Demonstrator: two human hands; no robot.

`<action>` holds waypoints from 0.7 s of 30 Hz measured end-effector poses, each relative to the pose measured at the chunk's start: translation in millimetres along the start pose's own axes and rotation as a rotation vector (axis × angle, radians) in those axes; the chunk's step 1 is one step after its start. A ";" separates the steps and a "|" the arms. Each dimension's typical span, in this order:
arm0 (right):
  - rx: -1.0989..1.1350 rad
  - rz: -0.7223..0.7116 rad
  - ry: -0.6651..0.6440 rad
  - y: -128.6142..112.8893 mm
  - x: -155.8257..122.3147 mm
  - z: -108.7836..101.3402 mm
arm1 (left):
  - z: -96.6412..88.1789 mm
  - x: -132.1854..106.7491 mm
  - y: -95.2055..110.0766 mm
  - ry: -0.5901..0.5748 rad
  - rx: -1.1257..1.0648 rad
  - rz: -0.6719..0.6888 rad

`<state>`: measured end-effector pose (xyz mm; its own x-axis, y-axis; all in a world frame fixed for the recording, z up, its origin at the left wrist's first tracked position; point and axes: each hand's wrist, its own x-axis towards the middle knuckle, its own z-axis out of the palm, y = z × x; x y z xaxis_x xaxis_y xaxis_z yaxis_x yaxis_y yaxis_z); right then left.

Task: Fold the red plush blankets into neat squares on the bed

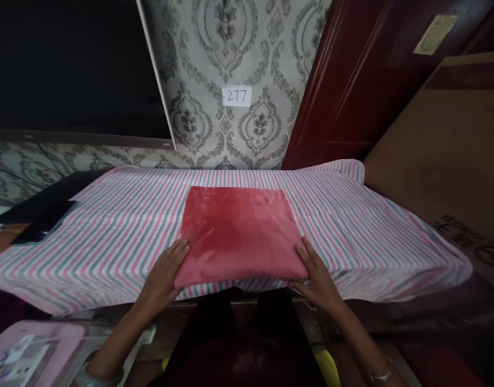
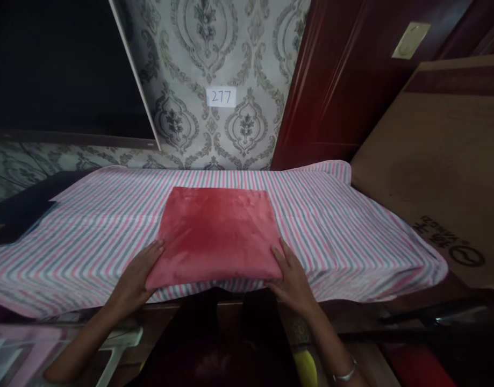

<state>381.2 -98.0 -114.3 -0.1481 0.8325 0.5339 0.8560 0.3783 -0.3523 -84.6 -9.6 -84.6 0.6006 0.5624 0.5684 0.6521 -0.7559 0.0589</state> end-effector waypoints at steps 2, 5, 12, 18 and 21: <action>-0.009 -0.016 0.053 2.7 -0.4 3.5 | -0.9 4.6 -2.3 0.027 -0.014 0.001; 0.021 -0.036 0.119 8.9 4.0 6.8 | -5.0 11.8 -4.0 0.045 -0.061 -0.027; 0.114 0.007 0.185 15.4 14.5 2.7 | -4.7 15.1 -15.8 0.070 -0.088 -0.069; 0.155 0.098 0.177 22.5 32.3 6.7 | 0.9 21.0 -34.5 0.039 -0.034 -0.030; 0.175 0.120 0.236 23.9 43.9 8.9 | -1.3 29.9 -35.3 0.096 -0.091 -0.024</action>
<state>390.7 -48.8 -106.1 0.0858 0.7660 0.6371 0.7592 0.3638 -0.5396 -90.2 33.5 -68.6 0.5352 0.5494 0.6416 0.6186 -0.7722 0.1451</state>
